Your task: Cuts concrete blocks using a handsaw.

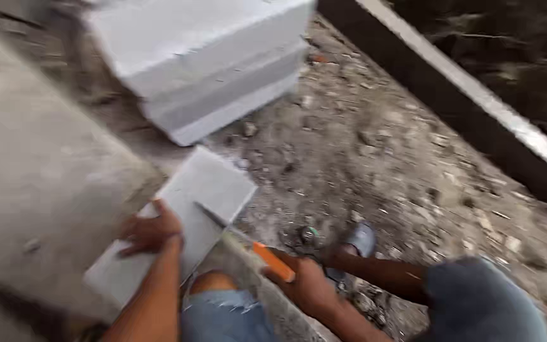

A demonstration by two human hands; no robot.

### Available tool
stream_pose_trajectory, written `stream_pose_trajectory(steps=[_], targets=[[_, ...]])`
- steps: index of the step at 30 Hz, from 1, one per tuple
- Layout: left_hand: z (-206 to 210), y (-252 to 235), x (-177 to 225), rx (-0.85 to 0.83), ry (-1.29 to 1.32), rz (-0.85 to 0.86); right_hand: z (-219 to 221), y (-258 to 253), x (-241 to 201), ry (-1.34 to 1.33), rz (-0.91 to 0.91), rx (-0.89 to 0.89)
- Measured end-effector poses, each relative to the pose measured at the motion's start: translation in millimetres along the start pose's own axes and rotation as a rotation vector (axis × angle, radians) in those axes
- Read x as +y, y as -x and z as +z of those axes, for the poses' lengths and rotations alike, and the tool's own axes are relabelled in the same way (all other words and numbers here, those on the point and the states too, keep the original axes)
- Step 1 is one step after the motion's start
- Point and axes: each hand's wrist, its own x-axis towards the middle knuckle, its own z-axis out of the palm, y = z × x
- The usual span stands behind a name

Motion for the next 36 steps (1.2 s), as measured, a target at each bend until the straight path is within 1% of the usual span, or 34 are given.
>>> stream_pose_trajectory(steps=[1,2,4,5,6,8,9,10,11,12,13,15,17,18,20,21,22,23,24,25,27,28,29,30,32,33,34,35,36], targets=[[-3,-9,-12,0.021,-0.048,-0.024,-1,23,12,-0.005,-0.025,0.028],[-3,-15,-14,0.022,-0.085,-0.02,-8,53,24,-0.013,-0.034,0.06],[2,-20,-5,0.009,-0.087,-0.027,-28,101,45,-0.029,-0.025,0.045],[2,-19,-8,-0.003,-0.094,-0.038,-28,115,49,-0.035,-0.019,0.022],[2,-19,-9,-0.014,-0.099,-0.048,-22,109,47,-0.033,-0.025,0.025],[3,-20,-8,-0.011,-0.094,-0.072,7,49,31,0.018,-0.075,0.115],[4,-19,-10,-0.007,-0.098,-0.076,18,18,19,0.037,-0.078,0.133],[4,-20,-9,0.0,-0.099,-0.076,19,-4,8,0.043,-0.066,0.105],[4,-23,-6,0.011,-0.092,-0.075,14,-15,6,0.04,-0.068,0.067],[5,-23,-11,0.018,-0.097,-0.075,9,-4,11,0.029,-0.066,0.027],[5,-17,-19,0.021,-0.114,-0.066,5,24,22,0.02,-0.057,0.02],[7,-21,-8,0.038,-0.094,-0.035,-18,77,44,-0.001,-0.046,0.052],[6,-17,-10,0.035,-0.076,-0.061,-29,118,53,-0.025,-0.005,0.007],[6,-16,-11,0.033,-0.073,-0.071,-24,112,50,-0.025,-0.002,-0.002],[5,-18,-9,0.037,-0.07,-0.087,2,48,32,0.026,-0.056,0.053],[5,-16,-11,0.04,-0.075,-0.093,12,15,17,0.028,-0.047,0.041],[6,-17,-8,0.048,-0.075,-0.098,14,-8,6,0.034,-0.031,0.01],[7,-21,-3,0.058,-0.073,-0.097,12,-20,5,0.029,-0.038,-0.011],[6,-21,-5,0.056,-0.081,-0.095,12,-8,13,0.017,-0.054,-0.017],[3,-15,-14,0.043,-0.093,-0.088,12,23,28,0.007,-0.061,-0.002],[3,-18,-4,0.036,-0.076,-0.073,-12,77,56,-0.025,-0.065,0.028],[4,-19,-4,0.034,-0.065,-0.081,-23,99,64,-0.041,-0.052,-0.001],[4,-18,-8,0.032,-0.067,-0.086,-27,110,66,-0.051,-0.04,-0.032],[4,-20,-8,0.027,-0.072,-0.089,-22,99,61,-0.045,-0.046,-0.026],[4,-21,-8,0.028,-0.083,-0.099,6,36,39,0.001,-0.092,0.044],[5,-20,-9,0.033,-0.091,-0.101,16,6,25,0.009,-0.085,0.043],[6,-21,-5,0.039,-0.087,-0.102,17,-12,17,0.021,-0.079,0.027],[6,-21,-1,0.044,-0.079,-0.104,14,-15,17,0.031,-0.084,0.013],[4,-17,-4,0.038,-0.077,-0.107,9,2,24,0.035,-0.091,0.009]])
